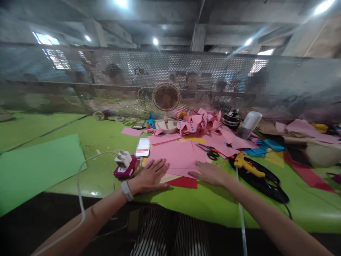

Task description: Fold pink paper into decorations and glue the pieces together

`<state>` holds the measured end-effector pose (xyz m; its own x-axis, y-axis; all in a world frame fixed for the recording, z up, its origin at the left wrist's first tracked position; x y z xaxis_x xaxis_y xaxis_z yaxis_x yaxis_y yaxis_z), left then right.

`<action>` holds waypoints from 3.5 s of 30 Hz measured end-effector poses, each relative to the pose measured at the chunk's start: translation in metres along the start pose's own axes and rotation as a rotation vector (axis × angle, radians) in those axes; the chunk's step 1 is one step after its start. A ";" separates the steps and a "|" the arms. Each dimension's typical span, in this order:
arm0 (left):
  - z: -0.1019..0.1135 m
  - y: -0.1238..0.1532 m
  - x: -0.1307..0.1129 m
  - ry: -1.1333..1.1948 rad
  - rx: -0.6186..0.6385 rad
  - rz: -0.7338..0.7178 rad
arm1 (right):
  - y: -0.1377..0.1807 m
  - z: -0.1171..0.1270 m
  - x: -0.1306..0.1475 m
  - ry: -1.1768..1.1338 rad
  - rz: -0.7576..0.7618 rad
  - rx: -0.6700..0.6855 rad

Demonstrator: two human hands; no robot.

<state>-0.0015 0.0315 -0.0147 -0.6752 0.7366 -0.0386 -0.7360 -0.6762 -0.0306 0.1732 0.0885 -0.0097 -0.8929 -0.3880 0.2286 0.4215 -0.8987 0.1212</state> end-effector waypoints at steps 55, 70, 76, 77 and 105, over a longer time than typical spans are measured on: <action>0.007 -0.013 0.000 0.074 0.062 -0.044 | -0.046 -0.028 -0.036 -0.584 -0.313 0.468; -0.027 -0.109 0.025 0.870 0.200 0.403 | -0.053 -0.039 -0.041 -0.602 -0.399 0.539; -0.040 -0.104 0.039 0.872 0.308 0.469 | -0.053 -0.040 -0.042 -0.619 -0.411 0.569; -0.041 -0.101 0.042 0.868 0.326 0.487 | -0.052 -0.039 -0.042 -0.621 -0.411 0.574; -0.016 0.003 0.070 0.796 0.222 0.721 | -0.044 -0.037 -0.077 -0.568 -0.403 0.591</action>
<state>-0.0504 0.0810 -0.0331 -0.7843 -0.1011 -0.6121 -0.2275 -0.8711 0.4353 0.2174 0.1505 -0.0682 -0.8437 0.2327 0.4837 0.2466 -0.6324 0.7343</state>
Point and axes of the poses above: each hand's wrist, its own y-axis away from the middle knuckle, its own z-axis out of the back of the hand, x = y × z, the point moved 10 cm from there along -y, towards the middle knuckle, and after that the axes turned 13 degrees about -z, right-handed, at the moved point
